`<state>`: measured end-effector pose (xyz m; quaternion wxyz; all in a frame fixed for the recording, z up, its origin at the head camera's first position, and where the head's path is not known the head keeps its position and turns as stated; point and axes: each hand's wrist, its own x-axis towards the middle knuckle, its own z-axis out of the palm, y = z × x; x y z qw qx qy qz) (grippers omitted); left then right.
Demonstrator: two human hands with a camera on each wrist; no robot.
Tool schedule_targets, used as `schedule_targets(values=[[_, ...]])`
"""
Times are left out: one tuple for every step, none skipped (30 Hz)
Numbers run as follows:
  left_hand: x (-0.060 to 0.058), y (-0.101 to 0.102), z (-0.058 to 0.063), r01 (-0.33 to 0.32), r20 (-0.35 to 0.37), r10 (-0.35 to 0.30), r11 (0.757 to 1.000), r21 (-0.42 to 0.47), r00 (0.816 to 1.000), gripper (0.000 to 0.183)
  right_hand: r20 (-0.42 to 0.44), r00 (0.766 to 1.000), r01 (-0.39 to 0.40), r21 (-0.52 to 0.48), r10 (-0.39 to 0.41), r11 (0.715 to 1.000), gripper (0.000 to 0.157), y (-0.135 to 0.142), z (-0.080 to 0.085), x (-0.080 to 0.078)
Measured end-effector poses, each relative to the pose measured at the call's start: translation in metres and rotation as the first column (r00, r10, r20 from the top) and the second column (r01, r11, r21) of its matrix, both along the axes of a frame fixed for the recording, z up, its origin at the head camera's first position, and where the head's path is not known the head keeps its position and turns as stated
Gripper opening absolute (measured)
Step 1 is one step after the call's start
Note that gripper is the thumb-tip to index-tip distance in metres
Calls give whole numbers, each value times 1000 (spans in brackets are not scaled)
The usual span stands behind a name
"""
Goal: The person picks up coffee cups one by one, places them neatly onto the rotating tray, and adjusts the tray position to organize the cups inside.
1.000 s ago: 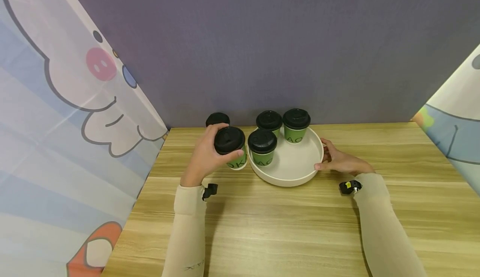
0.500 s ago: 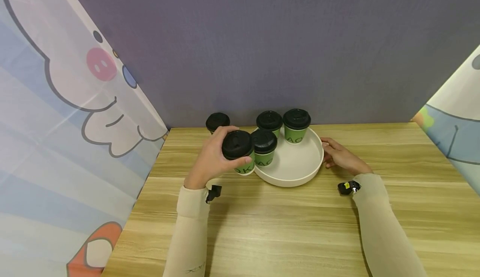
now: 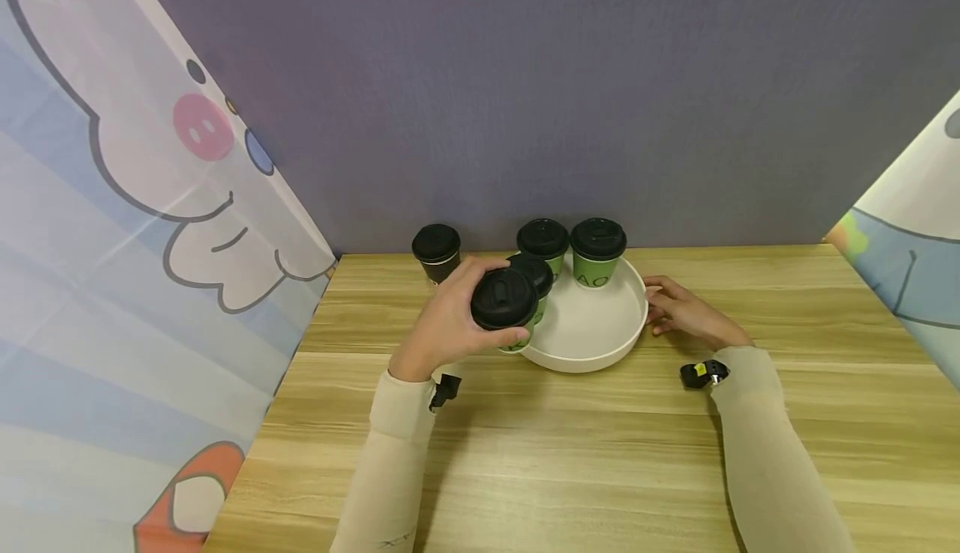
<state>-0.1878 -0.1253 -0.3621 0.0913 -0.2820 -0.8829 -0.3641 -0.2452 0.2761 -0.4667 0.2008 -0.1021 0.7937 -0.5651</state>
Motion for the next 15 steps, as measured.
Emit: schedule_targets(values=[[0,2,0,4,0,-4,1000,1,1000,90,0,1000,-5,-3,5,1000,54,1,0,0],[1,3,-1,6,0,-6,1000,1,1000,90,1,1000,-11,-8,11,1000,54,2,-1,0],[1,5,-1,10,0,-10,1000,2,1000,90,3,1000,-14,-12,14,1000,54,3,-2,0],[1,6,-1,12,-6,-12,1000,-2,1000,90,5,1000,-15,-16,15,1000,54,4,-2,0],[2,8,-2,17,-10,-17,1000,-6,1000,90,5,1000,-17,-20,17,1000,54,5,-3,-1],[2,9,-2,22,-17,-22,1000,-12,1000,90,2,1000,-21,-23,21,1000,54,6,-3,-1],[2,11,-2,28,-25,-28,999,-18,999,91,-3,1000,-27,-26,27,999,55,7,-4,0],[2,12,-3,33,-34,-33,999,-25,999,91,-5,1000,-31,-29,31,999,55,8,-4,0],[1,14,-3,38,-44,-39,999,-34,998,91,-5,999,-32,-28,32,999,55,8,-4,0],[1,15,-4,44,-55,-46,998,-42,997,92,-5,999,-34,-28,34,999,55,8,-4,0],[1,17,-4,47,-64,-50,998,-48,997,92,-8,999,-41,-26,41,999,56,8,-3,1],[1,19,-5,49,-72,-53,997,-52,996,93,-5,999,-43,-25,43,999,56,8,-3,1],[1,21,-6,53,-75,-57,997,-53,996,93,-3,999,-47,-25,47,999,56,8,-3,2],[2,23,-6,57,-80,-61,997,-53,995,94,3,999,-44,-26,44,999,56,8,-2,2],[2,25,-7,61,-87,-66,997,-52,994,94,6,999,-45,-26,46,999,56,8,-2,2]])
